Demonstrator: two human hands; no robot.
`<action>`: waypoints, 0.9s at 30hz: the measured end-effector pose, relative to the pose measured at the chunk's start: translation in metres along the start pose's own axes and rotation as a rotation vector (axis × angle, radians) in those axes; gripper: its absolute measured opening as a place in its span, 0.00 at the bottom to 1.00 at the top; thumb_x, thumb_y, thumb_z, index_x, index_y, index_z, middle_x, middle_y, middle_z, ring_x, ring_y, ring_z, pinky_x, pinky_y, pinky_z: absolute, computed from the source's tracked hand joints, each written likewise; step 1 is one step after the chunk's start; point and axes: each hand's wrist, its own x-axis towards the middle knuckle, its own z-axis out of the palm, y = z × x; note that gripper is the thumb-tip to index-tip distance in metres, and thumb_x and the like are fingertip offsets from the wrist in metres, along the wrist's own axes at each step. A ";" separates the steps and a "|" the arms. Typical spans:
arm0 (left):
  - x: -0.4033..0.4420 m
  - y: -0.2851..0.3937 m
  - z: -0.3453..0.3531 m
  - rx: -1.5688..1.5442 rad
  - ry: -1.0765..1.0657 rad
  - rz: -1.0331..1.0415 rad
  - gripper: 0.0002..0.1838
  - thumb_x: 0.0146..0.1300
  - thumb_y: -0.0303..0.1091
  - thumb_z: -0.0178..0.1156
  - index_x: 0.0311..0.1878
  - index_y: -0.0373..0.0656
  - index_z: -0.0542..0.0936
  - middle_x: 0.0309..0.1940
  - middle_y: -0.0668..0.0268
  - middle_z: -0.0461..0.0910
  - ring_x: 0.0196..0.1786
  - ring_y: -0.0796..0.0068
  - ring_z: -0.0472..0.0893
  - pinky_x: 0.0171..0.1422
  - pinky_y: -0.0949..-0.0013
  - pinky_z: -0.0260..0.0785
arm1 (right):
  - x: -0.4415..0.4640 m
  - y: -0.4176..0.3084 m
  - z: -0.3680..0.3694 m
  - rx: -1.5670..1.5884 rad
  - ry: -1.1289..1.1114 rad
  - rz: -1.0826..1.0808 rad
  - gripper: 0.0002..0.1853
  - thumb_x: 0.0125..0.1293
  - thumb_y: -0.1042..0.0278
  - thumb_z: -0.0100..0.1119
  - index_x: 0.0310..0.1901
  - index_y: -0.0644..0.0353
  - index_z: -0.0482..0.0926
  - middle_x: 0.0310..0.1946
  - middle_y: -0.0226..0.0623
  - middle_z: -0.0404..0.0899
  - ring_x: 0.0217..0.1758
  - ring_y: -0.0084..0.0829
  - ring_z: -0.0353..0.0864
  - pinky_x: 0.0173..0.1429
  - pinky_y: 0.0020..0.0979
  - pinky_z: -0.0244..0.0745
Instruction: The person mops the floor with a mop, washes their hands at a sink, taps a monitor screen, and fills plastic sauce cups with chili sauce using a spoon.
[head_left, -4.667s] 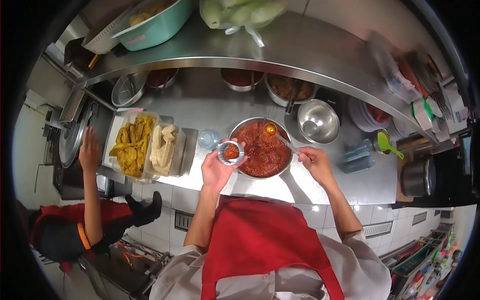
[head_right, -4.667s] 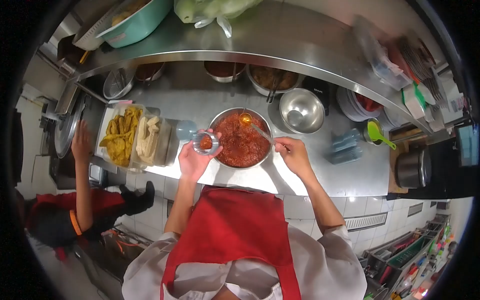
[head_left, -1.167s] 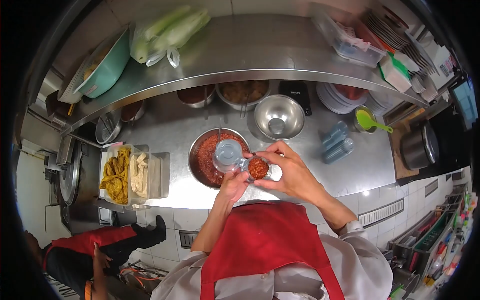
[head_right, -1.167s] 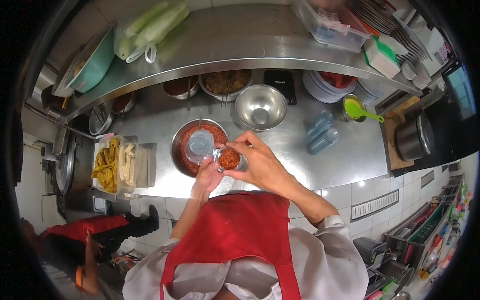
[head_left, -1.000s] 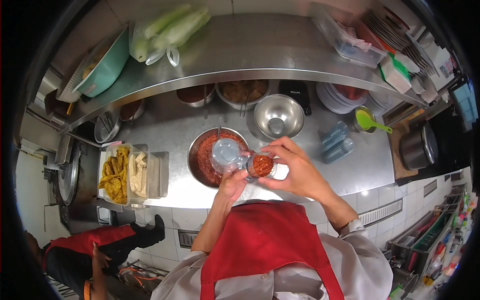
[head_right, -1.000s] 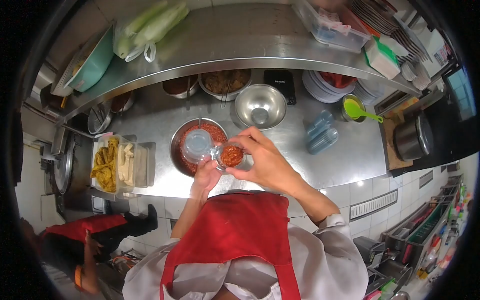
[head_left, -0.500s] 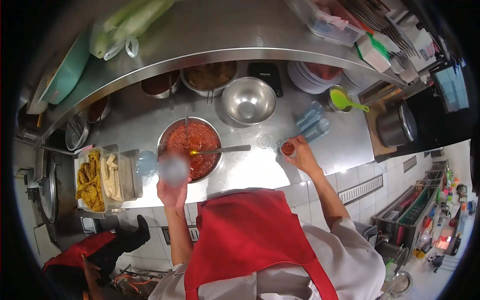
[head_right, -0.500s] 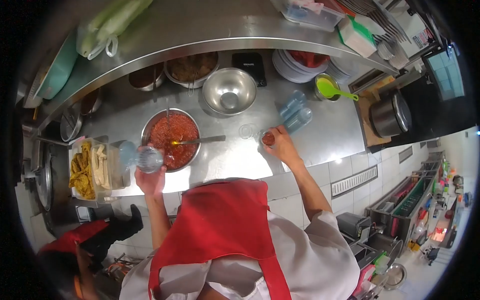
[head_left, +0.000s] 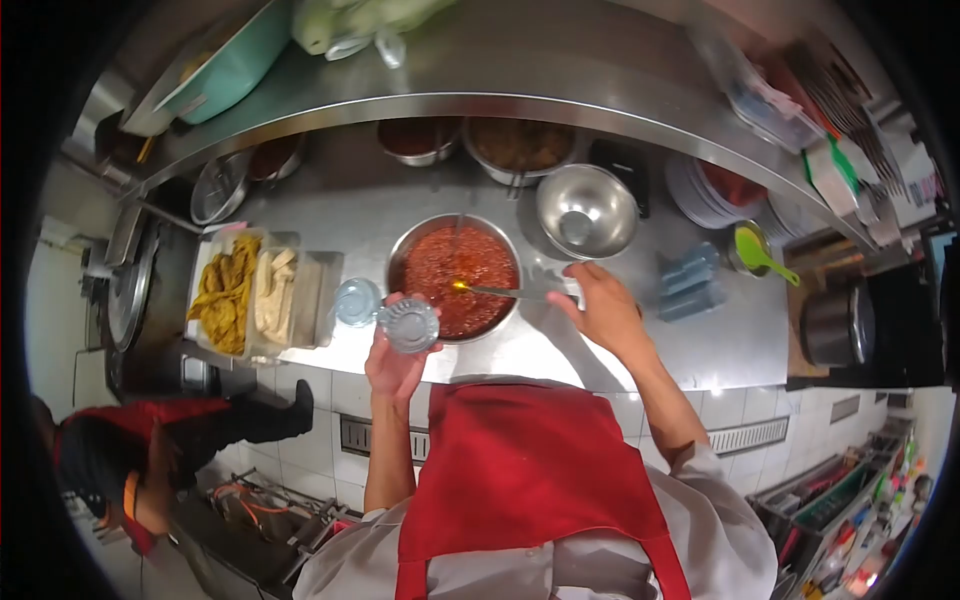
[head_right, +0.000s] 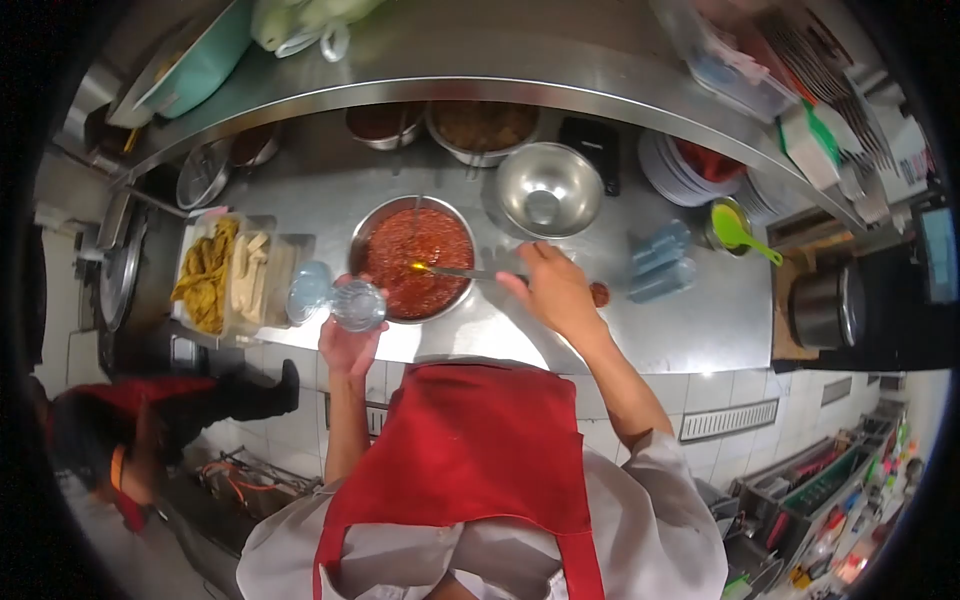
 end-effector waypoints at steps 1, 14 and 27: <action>-0.003 0.003 0.000 0.026 0.022 0.003 0.40 0.65 0.46 0.67 0.76 0.44 0.63 0.71 0.51 0.69 0.72 0.41 0.72 0.56 0.44 0.85 | 0.012 -0.009 0.007 -0.035 -0.147 0.001 0.21 0.69 0.56 0.67 0.53 0.65 0.79 0.42 0.53 0.84 0.49 0.56 0.83 0.54 0.47 0.78; -0.028 0.016 0.017 0.050 0.123 0.090 0.38 0.65 0.46 0.66 0.73 0.41 0.65 0.68 0.52 0.72 0.71 0.48 0.75 0.58 0.40 0.84 | 0.059 -0.041 -0.004 -0.384 -0.484 -0.324 0.12 0.63 0.75 0.56 0.44 0.65 0.86 0.36 0.48 0.86 0.40 0.49 0.88 0.43 0.46 0.82; -0.019 0.026 0.018 0.387 0.294 0.110 0.32 0.69 0.46 0.62 0.72 0.45 0.65 0.66 0.52 0.75 0.67 0.50 0.79 0.56 0.47 0.85 | 0.071 -0.028 0.027 -0.264 -0.474 -0.177 0.12 0.55 0.69 0.59 0.37 0.60 0.89 0.35 0.51 0.88 0.46 0.47 0.88 0.49 0.44 0.83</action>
